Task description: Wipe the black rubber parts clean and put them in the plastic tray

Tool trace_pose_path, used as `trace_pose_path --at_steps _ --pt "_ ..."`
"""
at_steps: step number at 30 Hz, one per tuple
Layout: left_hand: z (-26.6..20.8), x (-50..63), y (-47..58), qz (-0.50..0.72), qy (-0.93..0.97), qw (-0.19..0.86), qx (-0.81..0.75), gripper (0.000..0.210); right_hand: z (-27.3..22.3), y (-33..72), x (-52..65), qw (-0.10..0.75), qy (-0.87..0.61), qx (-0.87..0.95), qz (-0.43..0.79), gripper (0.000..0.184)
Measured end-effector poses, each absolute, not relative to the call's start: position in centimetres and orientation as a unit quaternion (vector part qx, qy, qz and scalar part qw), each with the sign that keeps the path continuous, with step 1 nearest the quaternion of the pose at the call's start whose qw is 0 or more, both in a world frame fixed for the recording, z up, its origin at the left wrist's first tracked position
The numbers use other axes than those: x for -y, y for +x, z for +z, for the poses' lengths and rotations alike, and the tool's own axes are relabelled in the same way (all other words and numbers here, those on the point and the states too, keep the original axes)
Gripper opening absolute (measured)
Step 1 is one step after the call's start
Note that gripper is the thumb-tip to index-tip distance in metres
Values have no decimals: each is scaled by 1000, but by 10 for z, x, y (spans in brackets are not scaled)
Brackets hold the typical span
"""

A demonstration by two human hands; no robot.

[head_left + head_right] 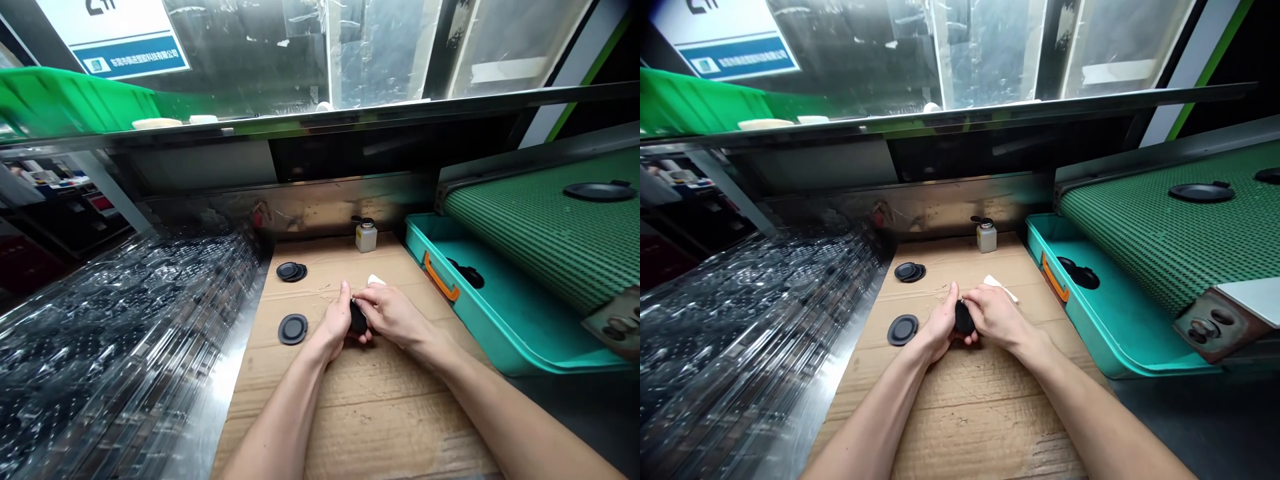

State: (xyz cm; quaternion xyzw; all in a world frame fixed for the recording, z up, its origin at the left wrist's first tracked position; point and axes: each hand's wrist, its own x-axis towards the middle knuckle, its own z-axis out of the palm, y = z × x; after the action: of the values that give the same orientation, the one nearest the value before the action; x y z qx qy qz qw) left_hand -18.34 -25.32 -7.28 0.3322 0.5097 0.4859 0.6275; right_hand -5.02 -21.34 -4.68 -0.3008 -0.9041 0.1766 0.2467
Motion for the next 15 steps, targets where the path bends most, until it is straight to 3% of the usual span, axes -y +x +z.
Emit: trace_pose_path --at_steps 8,15 --pt "-75 253 -184 456 369 608 -534 80 -48 -45 206 173 -300 919 189 32" --pt "-76 251 -185 414 396 611 -547 84 -51 -44 205 196 -294 930 97 26"
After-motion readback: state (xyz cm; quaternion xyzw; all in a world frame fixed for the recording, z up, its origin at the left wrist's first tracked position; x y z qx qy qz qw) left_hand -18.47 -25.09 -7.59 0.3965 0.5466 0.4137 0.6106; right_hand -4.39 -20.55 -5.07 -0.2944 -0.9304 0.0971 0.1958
